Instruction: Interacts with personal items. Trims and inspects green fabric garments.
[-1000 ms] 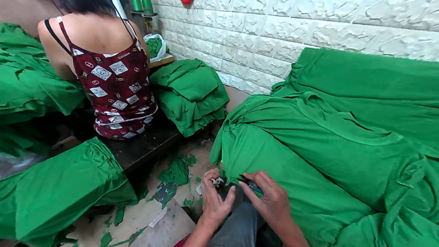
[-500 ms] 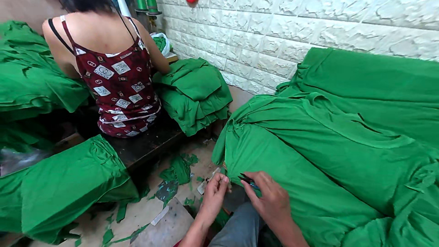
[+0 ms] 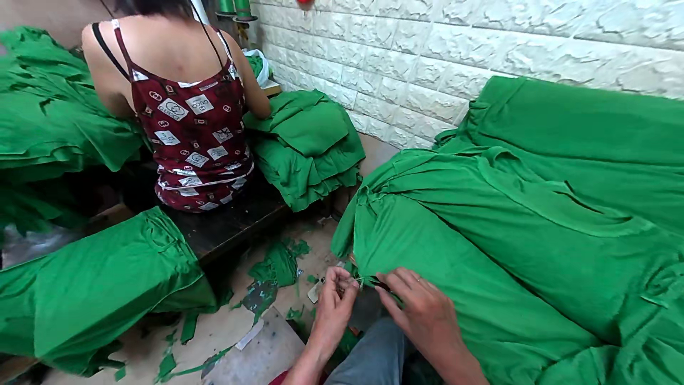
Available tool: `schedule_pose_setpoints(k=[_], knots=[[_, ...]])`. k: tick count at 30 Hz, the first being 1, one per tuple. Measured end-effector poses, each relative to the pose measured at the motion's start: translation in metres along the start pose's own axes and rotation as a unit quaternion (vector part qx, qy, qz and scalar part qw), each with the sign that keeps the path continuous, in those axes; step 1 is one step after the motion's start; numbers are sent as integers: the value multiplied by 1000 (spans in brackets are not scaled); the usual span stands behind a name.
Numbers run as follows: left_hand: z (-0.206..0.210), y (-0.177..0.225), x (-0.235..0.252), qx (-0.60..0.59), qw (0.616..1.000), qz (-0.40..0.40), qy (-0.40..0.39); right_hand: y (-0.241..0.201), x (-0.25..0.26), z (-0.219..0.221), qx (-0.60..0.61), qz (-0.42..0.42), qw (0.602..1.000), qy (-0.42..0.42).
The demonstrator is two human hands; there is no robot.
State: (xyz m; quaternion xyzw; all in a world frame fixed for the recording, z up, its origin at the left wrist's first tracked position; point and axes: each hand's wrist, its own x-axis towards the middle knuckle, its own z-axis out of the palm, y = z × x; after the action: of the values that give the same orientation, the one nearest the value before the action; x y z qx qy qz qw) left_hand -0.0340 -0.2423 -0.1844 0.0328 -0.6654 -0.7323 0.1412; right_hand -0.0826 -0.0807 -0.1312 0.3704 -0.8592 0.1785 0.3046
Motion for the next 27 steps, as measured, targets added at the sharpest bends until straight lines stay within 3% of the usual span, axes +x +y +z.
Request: schedule_pose_setpoints(k=[6, 10, 14, 18, 27], knots=[[14, 10, 6, 223, 975, 12, 19, 1, -7, -5, 193, 160, 968, 29], [14, 6, 14, 298, 952, 66, 12, 2, -11, 2, 193, 178, 965, 19], [-1, 4, 15, 116, 993, -1, -23, 1, -12, 5, 142, 152, 978, 28], [-6, -1, 12, -56, 996, -47, -58, -7, -8, 7, 57, 91, 994, 33], [-11, 8, 5, -39, 997, -43, -46, -17, -2, 17, -8, 3, 1000, 17]])
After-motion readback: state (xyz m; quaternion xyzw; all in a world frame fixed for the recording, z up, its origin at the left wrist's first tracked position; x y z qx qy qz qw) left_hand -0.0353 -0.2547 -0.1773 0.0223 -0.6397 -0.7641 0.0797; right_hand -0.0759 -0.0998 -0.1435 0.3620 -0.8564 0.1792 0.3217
